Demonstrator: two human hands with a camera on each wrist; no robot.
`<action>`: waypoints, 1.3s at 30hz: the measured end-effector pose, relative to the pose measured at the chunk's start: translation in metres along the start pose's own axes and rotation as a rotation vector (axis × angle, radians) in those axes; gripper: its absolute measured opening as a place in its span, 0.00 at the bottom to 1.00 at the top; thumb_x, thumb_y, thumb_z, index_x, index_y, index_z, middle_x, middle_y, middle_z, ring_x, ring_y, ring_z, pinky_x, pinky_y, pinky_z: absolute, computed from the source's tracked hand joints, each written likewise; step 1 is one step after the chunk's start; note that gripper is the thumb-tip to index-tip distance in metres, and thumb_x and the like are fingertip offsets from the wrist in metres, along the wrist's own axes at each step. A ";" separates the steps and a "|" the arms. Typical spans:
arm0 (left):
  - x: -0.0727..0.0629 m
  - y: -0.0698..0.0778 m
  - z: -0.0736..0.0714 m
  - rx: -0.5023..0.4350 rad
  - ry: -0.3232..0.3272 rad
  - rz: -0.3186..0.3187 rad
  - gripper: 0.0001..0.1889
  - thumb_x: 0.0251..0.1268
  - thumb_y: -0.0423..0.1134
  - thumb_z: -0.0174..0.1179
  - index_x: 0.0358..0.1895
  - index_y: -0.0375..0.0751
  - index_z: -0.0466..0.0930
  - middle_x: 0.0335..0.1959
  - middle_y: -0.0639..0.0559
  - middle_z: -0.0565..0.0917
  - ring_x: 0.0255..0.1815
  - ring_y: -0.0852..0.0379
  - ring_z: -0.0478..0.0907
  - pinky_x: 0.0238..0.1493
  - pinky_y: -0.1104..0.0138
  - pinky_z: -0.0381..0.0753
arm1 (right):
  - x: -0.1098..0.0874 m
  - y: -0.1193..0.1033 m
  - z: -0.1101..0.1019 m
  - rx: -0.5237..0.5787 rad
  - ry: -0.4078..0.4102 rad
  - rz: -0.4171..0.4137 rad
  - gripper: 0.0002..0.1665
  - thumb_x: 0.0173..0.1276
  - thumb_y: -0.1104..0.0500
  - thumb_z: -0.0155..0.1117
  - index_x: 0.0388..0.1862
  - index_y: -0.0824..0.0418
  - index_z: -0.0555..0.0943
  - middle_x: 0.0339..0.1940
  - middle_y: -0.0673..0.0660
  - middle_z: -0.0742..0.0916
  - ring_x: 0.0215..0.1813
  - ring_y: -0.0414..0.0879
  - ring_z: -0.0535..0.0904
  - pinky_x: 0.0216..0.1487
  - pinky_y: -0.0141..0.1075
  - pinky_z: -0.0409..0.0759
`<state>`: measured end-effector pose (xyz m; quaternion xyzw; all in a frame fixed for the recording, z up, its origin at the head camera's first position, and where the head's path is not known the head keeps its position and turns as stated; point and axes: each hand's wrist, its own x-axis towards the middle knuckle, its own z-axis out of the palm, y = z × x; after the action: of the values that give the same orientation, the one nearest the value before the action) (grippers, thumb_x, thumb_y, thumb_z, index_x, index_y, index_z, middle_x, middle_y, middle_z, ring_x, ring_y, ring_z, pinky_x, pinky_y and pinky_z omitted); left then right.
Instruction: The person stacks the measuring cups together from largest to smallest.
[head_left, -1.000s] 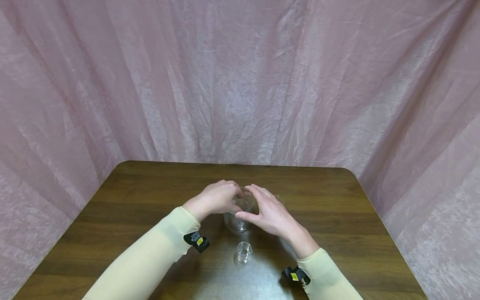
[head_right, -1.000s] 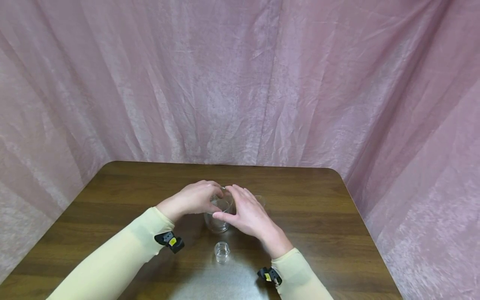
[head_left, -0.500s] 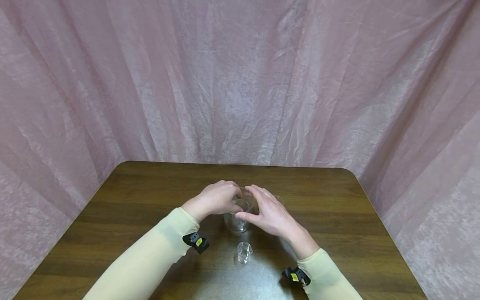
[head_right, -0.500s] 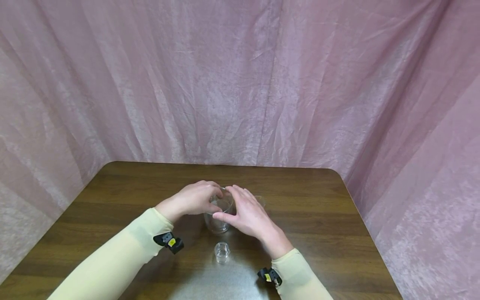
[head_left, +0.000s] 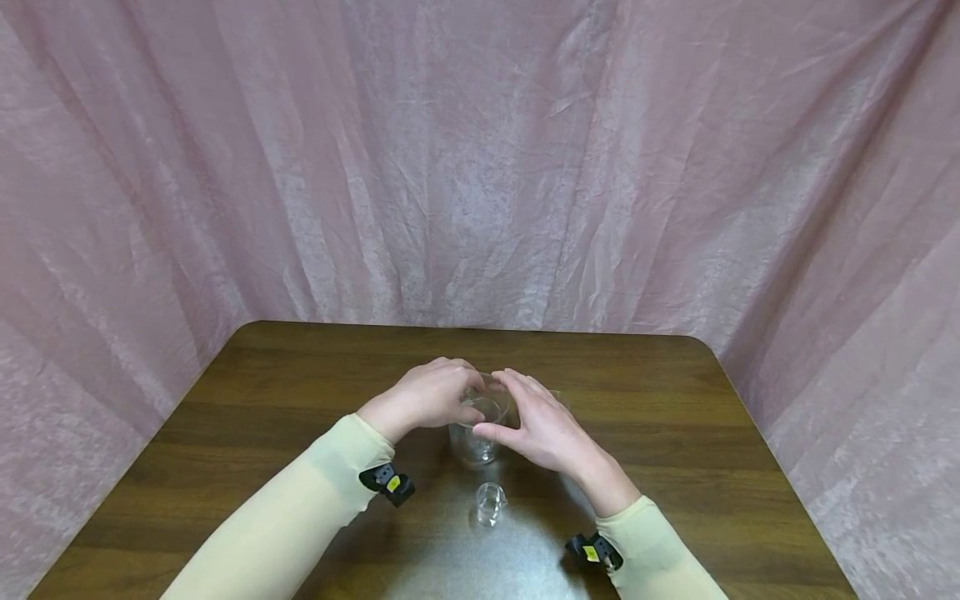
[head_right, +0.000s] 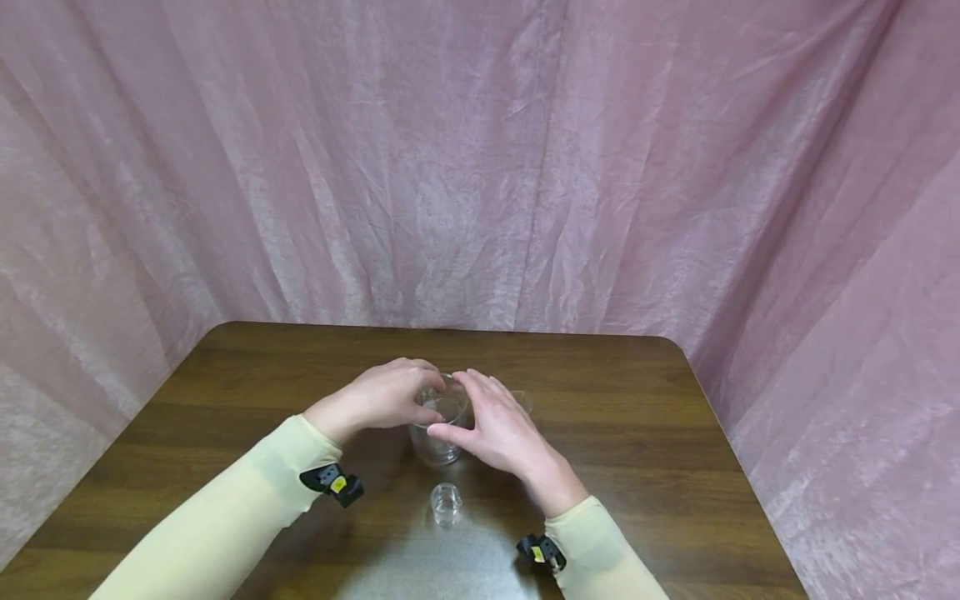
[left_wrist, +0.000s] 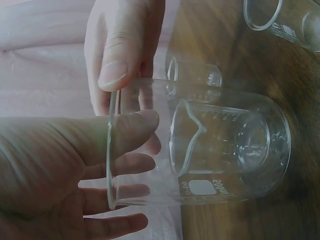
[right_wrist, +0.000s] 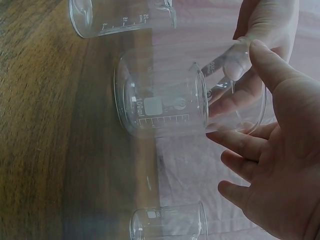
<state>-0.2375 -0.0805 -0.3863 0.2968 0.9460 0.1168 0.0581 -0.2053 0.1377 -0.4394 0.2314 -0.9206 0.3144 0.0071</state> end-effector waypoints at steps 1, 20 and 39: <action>-0.001 0.000 -0.001 -0.002 0.004 0.000 0.21 0.67 0.50 0.80 0.60 0.50 0.92 0.66 0.50 0.87 0.65 0.45 0.83 0.62 0.48 0.84 | 0.000 0.000 0.000 0.000 0.002 -0.002 0.52 0.73 0.30 0.75 0.84 0.55 0.71 0.85 0.58 0.74 0.88 0.55 0.62 0.82 0.64 0.63; -0.018 -0.005 -0.005 -0.043 0.075 -0.015 0.28 0.70 0.51 0.79 0.69 0.47 0.85 0.72 0.48 0.83 0.75 0.44 0.77 0.70 0.45 0.79 | -0.001 0.001 -0.001 -0.012 0.001 -0.002 0.54 0.72 0.29 0.74 0.86 0.56 0.69 0.85 0.61 0.73 0.88 0.56 0.62 0.81 0.64 0.64; -0.028 -0.022 0.006 -0.181 0.161 0.087 0.33 0.76 0.48 0.74 0.77 0.37 0.77 0.73 0.42 0.81 0.77 0.41 0.75 0.78 0.45 0.72 | 0.000 0.000 -0.001 -0.018 0.008 -0.012 0.54 0.72 0.29 0.74 0.85 0.56 0.70 0.85 0.63 0.72 0.87 0.57 0.64 0.81 0.63 0.66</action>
<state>-0.2257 -0.1127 -0.3970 0.3206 0.9194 0.2277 0.0032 -0.2052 0.1390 -0.4386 0.2355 -0.9219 0.3072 0.0146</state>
